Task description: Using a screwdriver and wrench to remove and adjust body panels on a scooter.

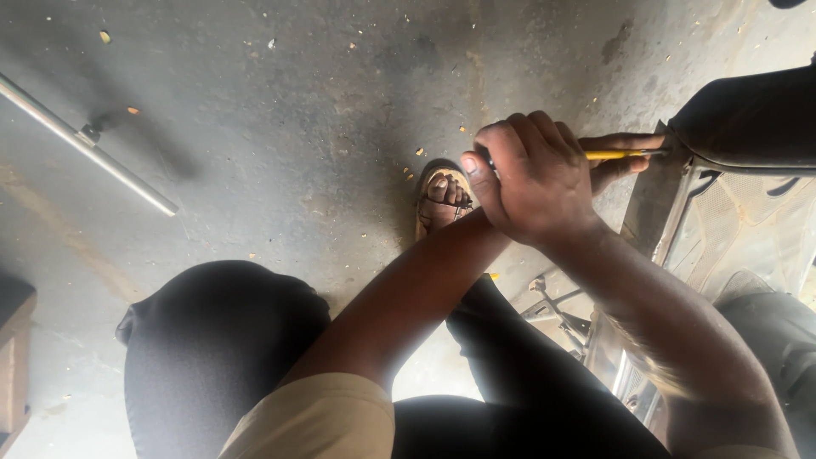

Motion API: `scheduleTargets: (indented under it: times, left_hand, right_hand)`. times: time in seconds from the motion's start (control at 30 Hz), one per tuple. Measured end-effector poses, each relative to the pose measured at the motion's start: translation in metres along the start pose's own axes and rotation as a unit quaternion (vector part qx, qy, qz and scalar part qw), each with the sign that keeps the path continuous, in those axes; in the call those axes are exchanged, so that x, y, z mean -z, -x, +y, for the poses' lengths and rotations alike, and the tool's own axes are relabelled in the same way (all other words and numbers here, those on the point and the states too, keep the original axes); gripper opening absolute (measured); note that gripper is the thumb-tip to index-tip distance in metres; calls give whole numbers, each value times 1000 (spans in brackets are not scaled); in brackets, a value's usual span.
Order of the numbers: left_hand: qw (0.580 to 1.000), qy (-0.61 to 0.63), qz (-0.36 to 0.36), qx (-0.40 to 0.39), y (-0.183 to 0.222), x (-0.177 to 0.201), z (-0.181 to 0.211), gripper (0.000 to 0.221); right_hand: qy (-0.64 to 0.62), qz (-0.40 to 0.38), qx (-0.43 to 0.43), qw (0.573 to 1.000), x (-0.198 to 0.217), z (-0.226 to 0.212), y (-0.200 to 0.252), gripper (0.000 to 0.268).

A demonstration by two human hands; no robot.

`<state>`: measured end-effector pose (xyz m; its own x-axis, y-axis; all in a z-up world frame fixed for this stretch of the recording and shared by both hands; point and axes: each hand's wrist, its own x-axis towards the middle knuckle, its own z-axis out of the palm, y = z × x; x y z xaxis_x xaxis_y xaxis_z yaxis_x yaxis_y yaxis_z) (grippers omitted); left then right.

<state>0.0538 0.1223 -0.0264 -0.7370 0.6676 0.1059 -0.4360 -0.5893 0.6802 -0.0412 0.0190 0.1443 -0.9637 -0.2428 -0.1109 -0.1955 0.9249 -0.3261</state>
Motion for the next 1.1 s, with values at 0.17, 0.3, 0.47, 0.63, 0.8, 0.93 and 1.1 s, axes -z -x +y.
scheduleTargets:
  times: [0.17, 0.3, 0.47, 0.63, 0.8, 0.93, 1.1]
  left_hand:
    - [998, 15, -14, 61, 5, 15, 66, 50]
    - [996, 33, -23, 76, 1, 20, 80, 52]
    - [993, 60, -32, 98, -6, 21, 105, 54]
    - [988, 85, -43, 122, -7, 19, 108, 56]
    - [982, 108, -50, 144, -6, 20, 97, 58]
    - [977, 127, -56, 162, -4, 22, 90, 60]
    - [971, 153, -69, 172, 6, 23, 33, 61]
  right_hand:
    - [6, -13, -21, 1000, -6, -1, -2, 20]
    - [9, -6, -17, 1000, -6, 2, -3, 20]
    - [9, -4, -18, 1000, -8, 2, 0, 21]
    - [17, -5, -23, 1000, -8, 0, 0, 21]
    - [22, -5, -21, 1000, -10, 0, 1, 20]
    - [63, 15, -12, 998, -22, 3, 1, 23]
    - [177, 38, -13, 983, -44, 8, -16, 26]
